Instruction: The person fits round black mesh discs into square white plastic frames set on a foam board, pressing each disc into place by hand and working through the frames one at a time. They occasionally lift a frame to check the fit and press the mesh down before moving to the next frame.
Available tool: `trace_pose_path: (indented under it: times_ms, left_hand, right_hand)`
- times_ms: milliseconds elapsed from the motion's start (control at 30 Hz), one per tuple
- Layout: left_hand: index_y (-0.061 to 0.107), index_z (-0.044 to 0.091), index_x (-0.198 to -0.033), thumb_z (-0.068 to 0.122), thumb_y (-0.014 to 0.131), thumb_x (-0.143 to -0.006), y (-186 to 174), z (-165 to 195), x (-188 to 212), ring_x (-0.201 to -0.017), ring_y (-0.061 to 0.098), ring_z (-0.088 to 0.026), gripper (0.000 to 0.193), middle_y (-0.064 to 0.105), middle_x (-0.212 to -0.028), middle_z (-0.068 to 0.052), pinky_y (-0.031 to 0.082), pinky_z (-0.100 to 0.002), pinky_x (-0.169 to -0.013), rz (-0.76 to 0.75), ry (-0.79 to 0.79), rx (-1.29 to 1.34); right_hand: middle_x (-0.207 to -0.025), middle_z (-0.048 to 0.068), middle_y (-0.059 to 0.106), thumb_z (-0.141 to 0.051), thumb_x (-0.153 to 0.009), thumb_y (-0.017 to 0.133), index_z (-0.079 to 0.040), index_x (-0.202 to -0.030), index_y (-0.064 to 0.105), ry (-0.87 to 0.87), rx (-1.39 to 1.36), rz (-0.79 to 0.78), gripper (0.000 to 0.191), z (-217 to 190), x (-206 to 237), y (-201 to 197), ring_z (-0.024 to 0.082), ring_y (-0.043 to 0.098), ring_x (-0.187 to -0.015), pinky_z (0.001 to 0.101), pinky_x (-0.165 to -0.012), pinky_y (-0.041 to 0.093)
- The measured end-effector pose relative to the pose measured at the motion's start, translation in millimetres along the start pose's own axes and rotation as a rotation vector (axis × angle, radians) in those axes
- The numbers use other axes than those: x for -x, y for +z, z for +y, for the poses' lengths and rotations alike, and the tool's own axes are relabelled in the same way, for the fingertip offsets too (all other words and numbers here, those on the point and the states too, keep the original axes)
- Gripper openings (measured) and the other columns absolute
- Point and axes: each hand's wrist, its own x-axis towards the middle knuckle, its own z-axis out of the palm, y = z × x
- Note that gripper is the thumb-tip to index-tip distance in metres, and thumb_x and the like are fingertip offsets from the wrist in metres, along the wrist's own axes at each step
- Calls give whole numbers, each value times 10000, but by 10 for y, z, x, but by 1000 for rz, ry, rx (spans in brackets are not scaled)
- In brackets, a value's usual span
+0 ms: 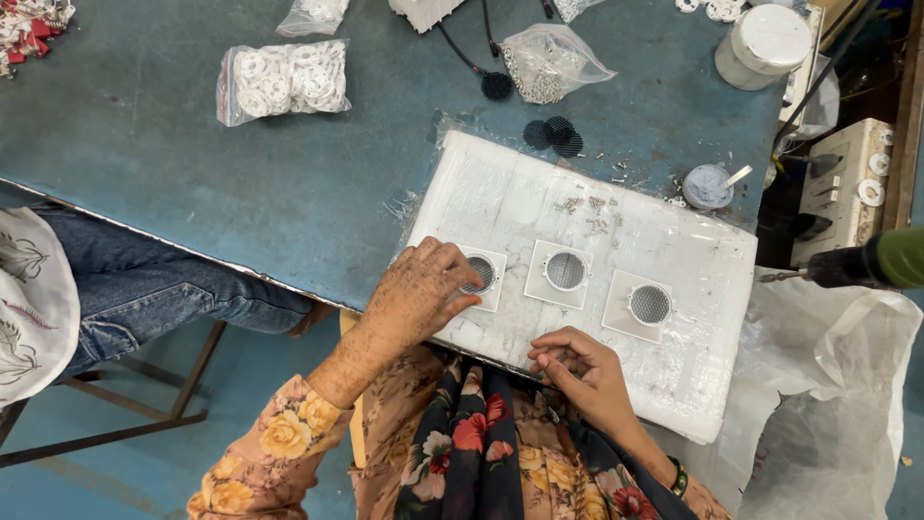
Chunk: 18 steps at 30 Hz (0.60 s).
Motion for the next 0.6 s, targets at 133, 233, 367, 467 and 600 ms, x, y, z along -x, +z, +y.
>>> trace_pose_path:
  times_ms: [133,233,367,467,600]
  left_hand:
    - [750,157,-992,279,799,-813,32,-12,19,-1004,576,-231,222,609,-1006,-7,494,-403,-866,21,36,-37]
    - [746,162,-985,271,788,-847,50,-26,23,-1004,578,-223,180,609,-1004,-1,501,-396,-869,35,44,-52]
    - [736,169,-999,273,775,-862,38,-28,34,-1012,578,-214,176,615,-1009,10,515,-378,-904,93,27,4]
    - [746,172,-1011,284,777,-850,29,-6,16,-994,572,-234,199,612,-995,-3,503,-400,-873,101,29,-61]
    - [732,156,-1042,339,788,-837,24,29,-34,-1002,570,-256,281,608,-1003,-24,500,-411,-860,67,2,-66]
  right_hand:
    - [-986,97,754,-82,-943,669,24,-1117,716,-26,8,6,209,13,0,6,126,727,-858,250,-674,580]
    - [-986,96,755,-80,-943,666,25,-1116,718,-36,24,7,208,20,0,3,126,729,-860,249,-672,579]
    - [-982,97,755,-78,-943,669,24,-1114,717,-23,27,4,205,21,-11,3,125,726,-856,248,-669,578]
    - [-985,96,754,-77,-945,666,24,-1115,716,-30,21,3,204,17,-8,2,124,726,-859,247,-671,578]
    - [-983,93,751,-78,-942,669,22,-1116,716,8,11,9,206,13,-8,7,117,721,-858,248,-669,581]
